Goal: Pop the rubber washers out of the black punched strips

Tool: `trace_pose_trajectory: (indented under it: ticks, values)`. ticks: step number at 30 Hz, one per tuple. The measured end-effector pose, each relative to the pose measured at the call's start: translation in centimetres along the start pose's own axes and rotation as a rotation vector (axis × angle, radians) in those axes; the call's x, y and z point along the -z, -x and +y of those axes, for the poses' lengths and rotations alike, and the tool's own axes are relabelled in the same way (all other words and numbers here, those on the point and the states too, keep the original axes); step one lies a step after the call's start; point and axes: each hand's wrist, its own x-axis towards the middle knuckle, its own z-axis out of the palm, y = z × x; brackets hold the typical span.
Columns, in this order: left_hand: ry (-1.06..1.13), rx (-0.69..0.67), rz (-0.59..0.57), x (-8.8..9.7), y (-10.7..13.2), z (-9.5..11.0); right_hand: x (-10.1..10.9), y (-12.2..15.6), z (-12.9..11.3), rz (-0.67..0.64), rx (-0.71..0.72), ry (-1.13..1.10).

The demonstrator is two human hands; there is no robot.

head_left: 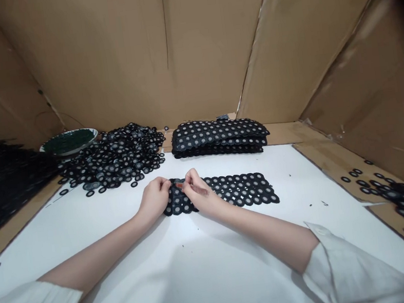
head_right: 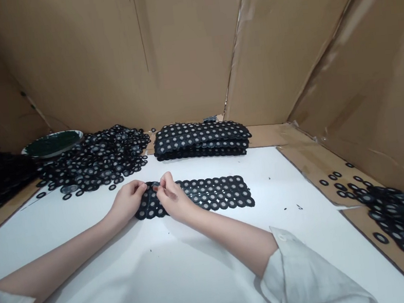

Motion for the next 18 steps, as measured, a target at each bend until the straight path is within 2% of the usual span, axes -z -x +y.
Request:
trace_pose_trajectory:
  ticks: [3, 7, 11, 15, 18]
  values:
    - [0.004, -0.007, 0.011, 0.1, -0.1, -0.1, 0.0, -0.6, 0.0, -0.016, -0.036, -0.052]
    - [-0.003, -0.067, 0.024, 0.6, -0.1, 0.0, 0.3, -1.1, 0.3, -0.057, -0.077, -0.254]
    - [0.013, -0.085, 0.002, 1.1, -0.4, -0.3, 0.3, -1.0, 0.8, -0.078, -0.063, -0.355]
    - [0.123, -0.007, -0.108, 1.3, -0.5, -0.4, 0.0, -0.6, 1.1, -0.062, -0.020, -0.288]
    - [0.169, 0.025, -0.065, 1.2, -0.1, 0.1, -0.3, -0.3, 1.0, -0.026, 0.017, -0.124]
